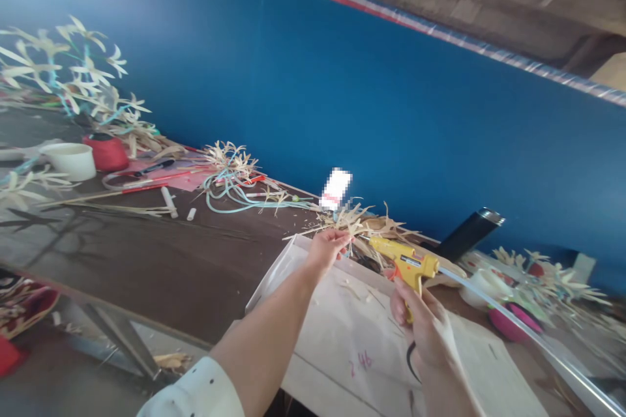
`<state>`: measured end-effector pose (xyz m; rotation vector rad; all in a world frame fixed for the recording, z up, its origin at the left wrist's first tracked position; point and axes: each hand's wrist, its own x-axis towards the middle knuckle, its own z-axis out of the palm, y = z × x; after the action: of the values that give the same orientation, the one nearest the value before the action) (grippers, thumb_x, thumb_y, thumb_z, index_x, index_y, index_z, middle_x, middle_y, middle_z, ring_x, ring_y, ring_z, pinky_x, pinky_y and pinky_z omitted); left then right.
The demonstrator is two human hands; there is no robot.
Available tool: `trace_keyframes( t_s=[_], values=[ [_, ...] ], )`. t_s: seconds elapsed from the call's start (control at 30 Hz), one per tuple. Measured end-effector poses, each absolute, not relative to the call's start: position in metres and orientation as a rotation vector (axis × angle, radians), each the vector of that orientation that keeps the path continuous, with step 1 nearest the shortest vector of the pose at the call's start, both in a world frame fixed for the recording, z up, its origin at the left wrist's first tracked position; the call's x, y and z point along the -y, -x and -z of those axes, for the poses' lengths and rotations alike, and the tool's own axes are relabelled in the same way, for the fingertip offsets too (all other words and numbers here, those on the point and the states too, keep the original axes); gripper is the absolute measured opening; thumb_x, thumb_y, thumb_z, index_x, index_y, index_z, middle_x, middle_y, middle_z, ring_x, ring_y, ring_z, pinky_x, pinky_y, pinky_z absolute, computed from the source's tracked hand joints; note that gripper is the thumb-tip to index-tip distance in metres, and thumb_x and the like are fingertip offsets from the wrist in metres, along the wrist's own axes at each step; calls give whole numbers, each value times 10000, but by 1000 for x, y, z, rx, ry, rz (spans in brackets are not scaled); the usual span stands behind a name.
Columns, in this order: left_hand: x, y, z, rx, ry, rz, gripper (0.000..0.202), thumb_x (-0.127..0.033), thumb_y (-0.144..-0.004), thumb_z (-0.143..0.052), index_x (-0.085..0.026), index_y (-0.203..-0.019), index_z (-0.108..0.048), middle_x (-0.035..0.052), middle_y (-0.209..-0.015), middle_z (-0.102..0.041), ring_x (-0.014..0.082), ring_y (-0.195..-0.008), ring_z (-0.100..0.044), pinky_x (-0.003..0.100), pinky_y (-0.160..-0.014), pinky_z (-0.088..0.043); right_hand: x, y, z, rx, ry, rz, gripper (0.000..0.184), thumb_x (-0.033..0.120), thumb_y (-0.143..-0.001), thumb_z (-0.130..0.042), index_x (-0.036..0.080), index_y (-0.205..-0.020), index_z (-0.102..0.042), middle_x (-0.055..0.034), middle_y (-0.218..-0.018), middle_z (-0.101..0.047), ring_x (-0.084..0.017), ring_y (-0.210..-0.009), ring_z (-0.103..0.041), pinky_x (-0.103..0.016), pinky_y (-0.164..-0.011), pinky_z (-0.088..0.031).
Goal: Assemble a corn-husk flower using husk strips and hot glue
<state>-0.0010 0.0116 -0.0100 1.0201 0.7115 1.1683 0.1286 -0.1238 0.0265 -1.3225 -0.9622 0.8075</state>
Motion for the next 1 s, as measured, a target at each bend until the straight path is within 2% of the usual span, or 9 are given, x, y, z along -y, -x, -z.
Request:
trace_keyframes(
  t_s=[0.23, 0.5, 0.7, 1.0],
  values=[
    [-7, 1, 6, -745, -1121, -1183, 272, -387, -669, -650, -145, -786, -692, 53, -754, -657, 78, -527, -490, 183, -423, -340, 125, -124, -30, 982, 1367, -802, 438, 490, -714, -642, 128, -960, -606, 53, -449, -392, -85, -416, -331, -230, -399, -213],
    [-7, 1, 7, -767, -1180, -1186, 262, -382, -671, -643, -147, -775, -691, 54, -754, -660, 92, -535, -511, 188, -419, -358, 126, -125, -29, 966, 1408, -788, 446, 541, -682, -641, 149, -894, -606, 53, -451, -393, -86, -409, -320, -220, -379, -204],
    [-10, -2, 11, -748, -1178, -1194, 269, -385, -684, -633, -151, -802, -691, 59, -765, -665, 97, -540, -521, 185, -423, -358, 125, -125, -25, 992, 1388, -774, 353, 476, -735, -625, 151, -871, -596, 56, -452, -385, -77, -414, -319, -218, -396, -208],
    [-8, -1, 9, -748, -1186, -1175, 270, -376, -698, -619, -144, -817, -689, 64, -770, -663, 101, -555, -532, 181, -428, -353, 126, -128, -22, 980, 1375, -777, 332, 438, -746, -634, 149, -906, -593, 54, -465, -397, -75, -435, -330, -214, -409, -241]
  ],
)
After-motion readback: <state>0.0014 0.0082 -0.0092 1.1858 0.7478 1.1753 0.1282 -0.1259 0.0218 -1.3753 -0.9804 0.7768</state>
